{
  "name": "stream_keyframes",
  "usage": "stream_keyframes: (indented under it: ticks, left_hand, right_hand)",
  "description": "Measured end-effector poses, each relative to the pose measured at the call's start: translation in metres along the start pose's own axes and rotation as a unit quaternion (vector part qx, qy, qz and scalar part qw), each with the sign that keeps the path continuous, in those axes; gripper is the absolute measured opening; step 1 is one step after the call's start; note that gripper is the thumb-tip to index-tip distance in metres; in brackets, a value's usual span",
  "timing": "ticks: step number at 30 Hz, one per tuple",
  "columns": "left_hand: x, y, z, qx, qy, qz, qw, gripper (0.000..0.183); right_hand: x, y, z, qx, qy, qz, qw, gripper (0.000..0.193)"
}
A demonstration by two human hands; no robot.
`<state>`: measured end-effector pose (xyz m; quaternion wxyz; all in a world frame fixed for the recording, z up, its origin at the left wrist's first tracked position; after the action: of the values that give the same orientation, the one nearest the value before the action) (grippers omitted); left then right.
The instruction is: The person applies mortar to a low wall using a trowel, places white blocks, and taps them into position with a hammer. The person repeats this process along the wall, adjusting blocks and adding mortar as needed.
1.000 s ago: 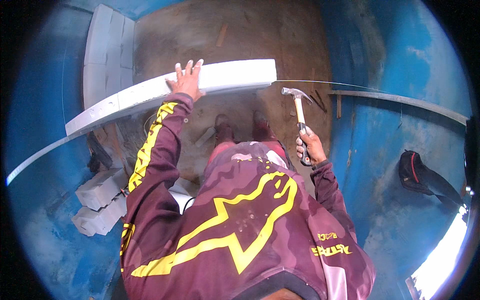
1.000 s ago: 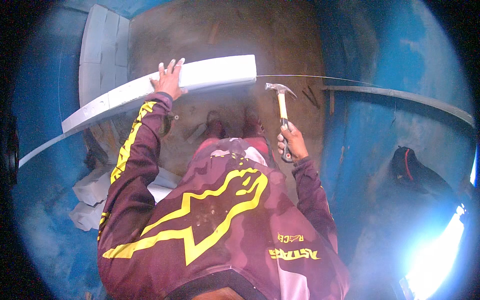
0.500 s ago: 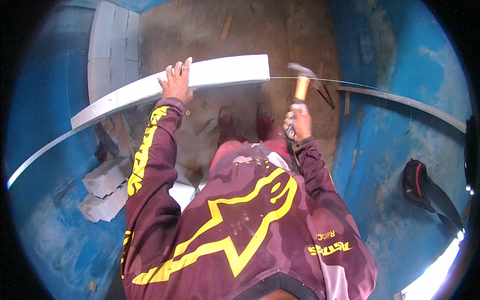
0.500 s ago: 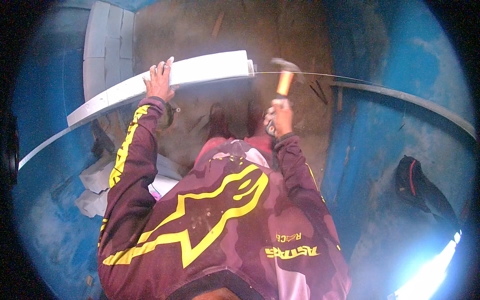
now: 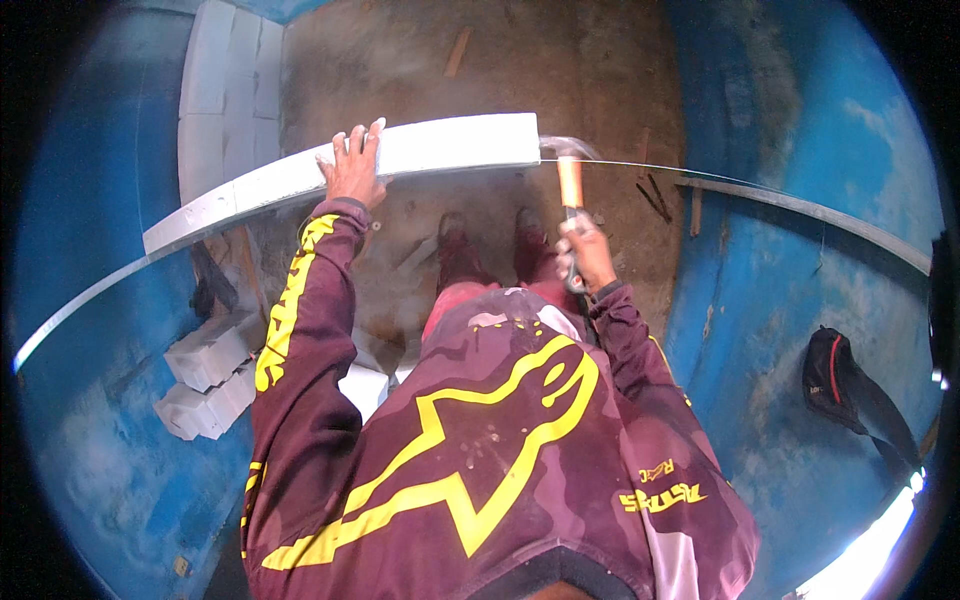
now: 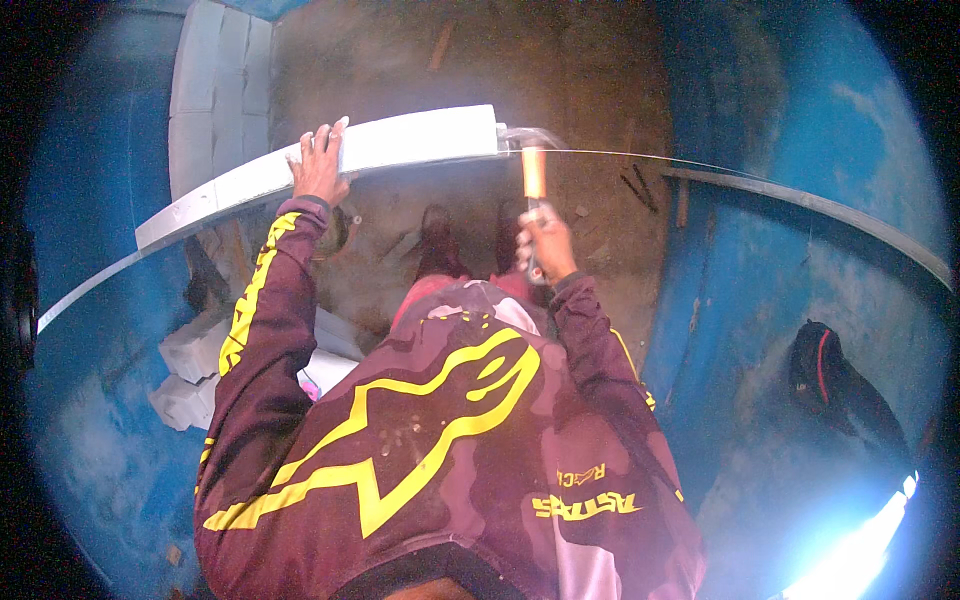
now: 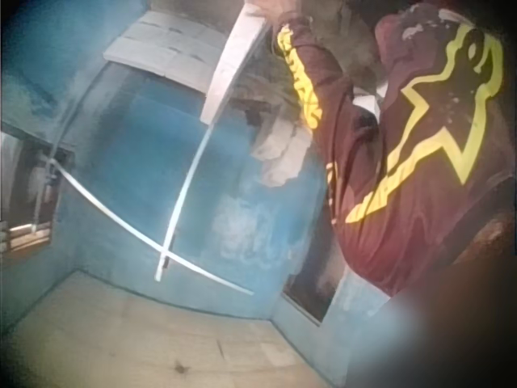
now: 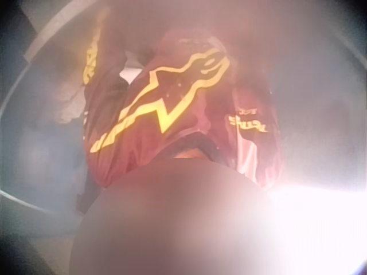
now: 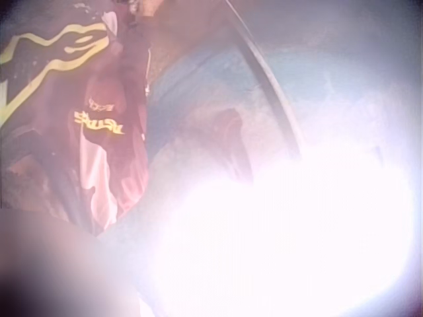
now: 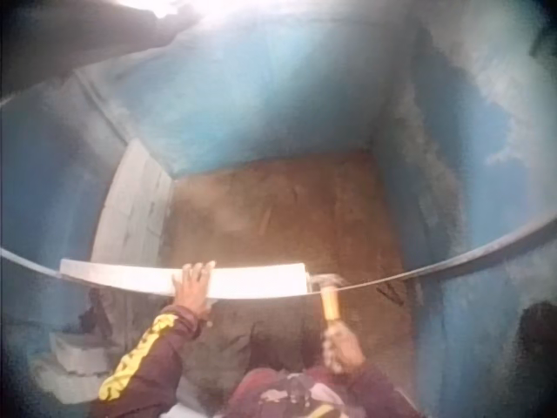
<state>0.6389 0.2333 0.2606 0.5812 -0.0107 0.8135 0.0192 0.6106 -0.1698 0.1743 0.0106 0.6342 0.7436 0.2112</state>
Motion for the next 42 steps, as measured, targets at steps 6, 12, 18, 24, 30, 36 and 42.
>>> stream_keyframes:
  ticks: [6, 12, 18, 24, 30, 36, 42]
  left_hand:
    - [0.005, 0.006, 0.0, 0.002, -0.003, 0.012, 1.0, 0.104]
    - [0.004, 0.006, -0.003, 0.009, -0.011, 0.018, 1.0, 0.102]
    - [0.004, 0.013, -0.005, 0.008, -0.006, 0.004, 1.0, 0.097]
    - [0.003, 0.009, -0.006, 0.008, -0.002, 0.011, 1.0, 0.1]
    - [0.002, 0.005, -0.002, 0.012, 0.005, 0.022, 1.0, 0.104]
    - [0.004, 0.015, -0.005, -0.006, 0.036, 0.015, 0.999, 0.106]
    - [0.0, 0.019, -0.007, -0.001, 0.014, -0.021, 1.0, 0.109]
  right_hand:
    - [-0.017, 0.024, -0.013, -0.078, -0.007, 0.158, 0.984, 0.016]
    - [-0.011, 0.008, -0.001, -0.07, -0.045, 0.13, 0.988, 0.011]
    - [-0.009, 0.002, -0.007, -0.047, -0.047, 0.11, 0.992, 0.053]
    - [0.015, 0.008, -0.008, -0.044, -0.026, 0.007, 0.999, 0.027]
    - [0.004, 0.012, -0.018, -0.06, -0.003, 0.179, 0.982, 0.034]
    - [0.041, 0.009, -0.012, -0.014, 0.097, 0.073, 0.993, 0.021]
    - [0.008, 0.008, -0.013, -0.034, 0.105, 0.123, 0.986, 0.014]
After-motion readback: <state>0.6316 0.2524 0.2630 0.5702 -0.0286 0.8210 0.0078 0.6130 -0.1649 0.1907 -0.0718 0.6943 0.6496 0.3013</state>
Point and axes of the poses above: each hand's wrist, its own z-axis towards the middle knuckle, its own x-axis out of the palm, y = z × x, the point moved 9 cm from there along z, towards the middle knuckle, and after that the axes turned 14 degrees about x, right-handed, at the moved point
